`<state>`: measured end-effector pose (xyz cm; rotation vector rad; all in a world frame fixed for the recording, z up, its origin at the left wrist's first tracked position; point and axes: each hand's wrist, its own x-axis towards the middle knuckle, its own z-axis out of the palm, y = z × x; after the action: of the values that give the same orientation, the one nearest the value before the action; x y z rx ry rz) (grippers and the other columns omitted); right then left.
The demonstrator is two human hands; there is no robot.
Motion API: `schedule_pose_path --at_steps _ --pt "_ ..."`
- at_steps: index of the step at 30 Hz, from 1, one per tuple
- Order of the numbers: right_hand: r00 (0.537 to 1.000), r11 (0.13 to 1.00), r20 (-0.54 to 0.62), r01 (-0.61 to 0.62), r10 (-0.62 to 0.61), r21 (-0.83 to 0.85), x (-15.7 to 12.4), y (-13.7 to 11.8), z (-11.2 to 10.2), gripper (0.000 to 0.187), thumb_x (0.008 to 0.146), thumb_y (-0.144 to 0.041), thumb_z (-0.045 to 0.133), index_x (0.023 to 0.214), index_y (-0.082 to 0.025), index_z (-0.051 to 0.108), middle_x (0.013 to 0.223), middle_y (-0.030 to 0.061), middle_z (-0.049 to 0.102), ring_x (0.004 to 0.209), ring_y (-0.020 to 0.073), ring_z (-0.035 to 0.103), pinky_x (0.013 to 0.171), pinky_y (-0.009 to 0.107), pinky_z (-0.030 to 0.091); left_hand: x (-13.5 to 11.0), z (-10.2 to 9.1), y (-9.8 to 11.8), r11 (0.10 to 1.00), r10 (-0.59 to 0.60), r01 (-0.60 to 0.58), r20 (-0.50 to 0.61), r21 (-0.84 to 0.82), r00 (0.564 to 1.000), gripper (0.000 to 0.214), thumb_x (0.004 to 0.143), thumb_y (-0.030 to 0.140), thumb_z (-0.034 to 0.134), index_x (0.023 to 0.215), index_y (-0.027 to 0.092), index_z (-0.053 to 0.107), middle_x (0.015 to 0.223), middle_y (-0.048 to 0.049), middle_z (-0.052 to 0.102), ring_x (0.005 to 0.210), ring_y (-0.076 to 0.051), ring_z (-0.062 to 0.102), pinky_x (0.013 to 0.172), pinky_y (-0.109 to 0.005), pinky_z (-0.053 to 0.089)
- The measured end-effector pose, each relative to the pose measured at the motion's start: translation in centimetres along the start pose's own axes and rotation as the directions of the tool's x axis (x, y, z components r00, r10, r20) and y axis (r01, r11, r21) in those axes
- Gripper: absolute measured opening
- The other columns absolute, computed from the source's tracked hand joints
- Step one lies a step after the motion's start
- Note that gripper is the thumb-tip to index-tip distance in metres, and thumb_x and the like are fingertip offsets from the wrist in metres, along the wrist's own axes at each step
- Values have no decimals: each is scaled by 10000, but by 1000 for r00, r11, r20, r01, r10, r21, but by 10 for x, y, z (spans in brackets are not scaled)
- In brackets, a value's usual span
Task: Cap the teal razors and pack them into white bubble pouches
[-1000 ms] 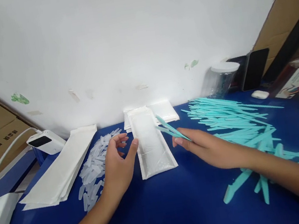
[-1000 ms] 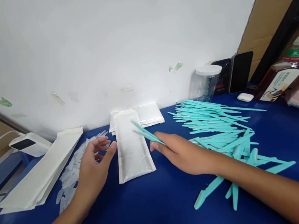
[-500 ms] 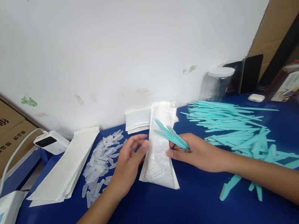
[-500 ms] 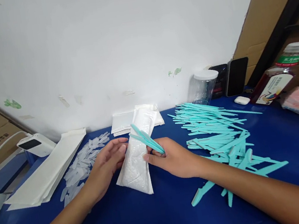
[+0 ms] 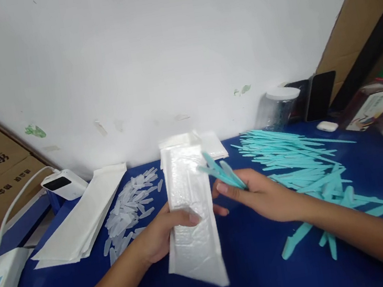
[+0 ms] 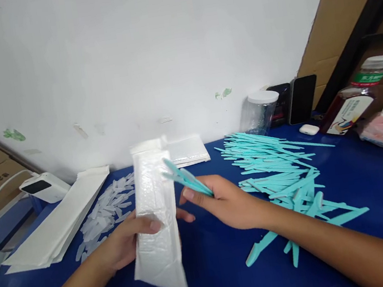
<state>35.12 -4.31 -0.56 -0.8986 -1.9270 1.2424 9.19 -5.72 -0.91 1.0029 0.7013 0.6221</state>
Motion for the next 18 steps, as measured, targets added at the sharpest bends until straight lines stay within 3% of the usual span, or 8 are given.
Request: schedule_pose_path --at_steps 2,5,9,11,13,16,18 --pt "992 984 -126 3 -25 -175 0 2 -14 384 1103 -534 526 1040 -227 748 962 28 742 901 218 684 814 320 493 -3 -1 5 999 -37 36 31 27 999 481 793 316 833 1231 141 736 1136 -160 823 852 -245 745 763 -344 596" --pt "977 862 -182 4 -111 -507 -3 0 -40 353 1089 -492 546 993 -220 749 733 0 683 620 178 594 616 308 401 -11 -2 14 968 -47 63 -75 241 996 592 805 392 887 1323 192 681 1059 -114 829 924 -282 758 795 -376 607" --pt "940 592 -184 24 -288 -805 -9 -9 -65 365 1055 -391 549 778 -207 699 600 12 620 508 163 503 565 319 286 -22 -2 28 735 144 41 -214 677 966 645 852 438 883 1435 310 638 1327 -68 758 1184 -324 711 995 -454 574" --pt "924 457 -188 -17 -333 -889 -11 -12 -69 404 1056 -378 513 744 -208 706 584 34 631 492 172 491 556 323 240 -26 -1 34 621 208 29 -201 783 957 671 862 455 872 1474 350 617 1389 -53 728 1222 -334 693 1017 -460 562" --pt "911 328 -198 -74 -362 -942 -12 -14 -69 448 1074 -381 473 742 -205 717 610 56 665 512 184 517 558 320 221 -29 3 39 565 208 11 -156 825 966 656 869 466 864 1470 361 624 1399 -40 722 1225 -331 691 1014 -439 561" --pt "885 155 -205 -152 -419 -976 -13 -13 -71 475 1091 -384 461 739 -198 721 637 69 678 562 196 555 559 317 200 -29 11 40 552 119 -34 -38 833 992 552 870 473 859 1376 336 685 1307 -19 760 1151 -306 720 947 -377 572" --pt "883 79 -160 -140 -442 -987 -14 -12 -74 465 1091 -364 471 745 -195 732 654 73 688 604 202 580 554 318 192 -27 15 38 572 40 -45 27 819 999 479 865 473 861 1290 305 717 1185 -9 790 1044 -286 744 849 -335 574"
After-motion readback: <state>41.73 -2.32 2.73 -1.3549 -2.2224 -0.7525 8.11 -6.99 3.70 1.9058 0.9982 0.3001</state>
